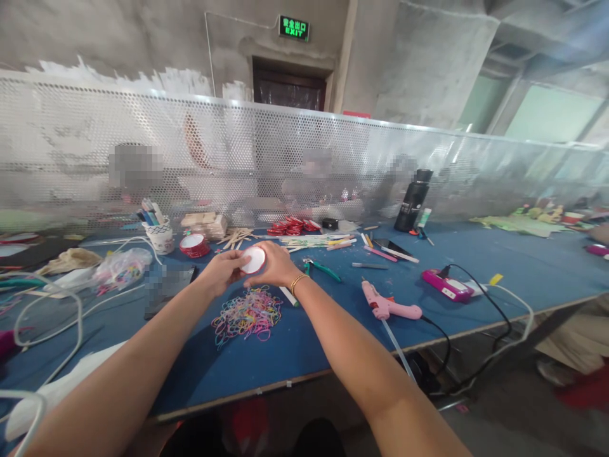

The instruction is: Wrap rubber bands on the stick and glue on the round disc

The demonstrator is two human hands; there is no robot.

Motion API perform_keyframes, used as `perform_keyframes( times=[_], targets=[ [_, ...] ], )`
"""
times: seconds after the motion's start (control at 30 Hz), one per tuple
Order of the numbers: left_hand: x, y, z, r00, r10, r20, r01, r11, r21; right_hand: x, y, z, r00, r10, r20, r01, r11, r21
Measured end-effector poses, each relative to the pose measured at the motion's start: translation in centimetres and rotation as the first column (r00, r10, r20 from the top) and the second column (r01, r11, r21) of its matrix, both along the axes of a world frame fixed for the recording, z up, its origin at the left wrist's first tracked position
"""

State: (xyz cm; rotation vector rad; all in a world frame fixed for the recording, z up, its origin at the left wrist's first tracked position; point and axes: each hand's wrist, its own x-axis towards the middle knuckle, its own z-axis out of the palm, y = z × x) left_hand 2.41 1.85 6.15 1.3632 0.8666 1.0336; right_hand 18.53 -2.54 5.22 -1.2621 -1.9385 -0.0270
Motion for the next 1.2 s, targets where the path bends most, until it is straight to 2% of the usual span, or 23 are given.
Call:
perform_keyframes(
  times=[0.1,0.2,0.4,0.5,0.6,0.73,0.87,1.03,1.2],
  targets=[
    [-0.2,-0.4,0.7,0.998,-0.044,0.037,0.046,0.998,-0.048,-0.1,0.1,-0.1,0.997,0.039,-0.068,-0.038,0.999,0.012],
    [-0.2,-0.7,1.1,1.0,-0.006,0.024,0.006,1.0,-0.008,-0.1,0.2,-0.3,0.994,0.047,-0.098,-0.046,0.999,0.012],
    [-0.2,-0.6,1.1,0.999,0.02,0.028,-0.02,1.0,0.006,0.2,0.7,-1.0,0.979,0.081,-0.189,-0.084,0.996,-0.006],
    [-0.2,-0.6,1.1,0.999,0.013,0.042,-0.013,1.0,0.002,0.2,1.1,-1.4,0.947,0.156,-0.281,-0.16,0.987,0.009],
    [-0.1,-0.5,0.9,0.999,0.002,0.045,-0.002,1.0,0.003,-0.1,1.5,-1.8,0.895,0.241,-0.374,-0.25,0.968,0.027],
    [-0.1,-0.3,0.8,1.0,-0.003,0.023,0.003,1.0,0.018,-0.3,2.3,-2.3,0.816,0.264,-0.514,-0.286,0.957,0.037],
    [-0.3,-0.2,1.0,1.0,-0.011,-0.003,0.011,1.0,0.0,-0.4,2.8,-2.8,0.696,0.255,-0.672,-0.375,0.926,-0.036],
    [-0.6,-0.2,1.4,1.0,-0.018,-0.007,0.018,1.0,-0.001,-0.7,2.5,-2.7,0.532,0.235,-0.814,-0.515,0.852,-0.091],
    [-0.7,-0.2,1.4,0.997,-0.022,-0.071,0.026,0.998,0.05,-0.4,2.4,-2.3,0.424,0.144,-0.894,-0.542,0.831,-0.123]
  ],
)
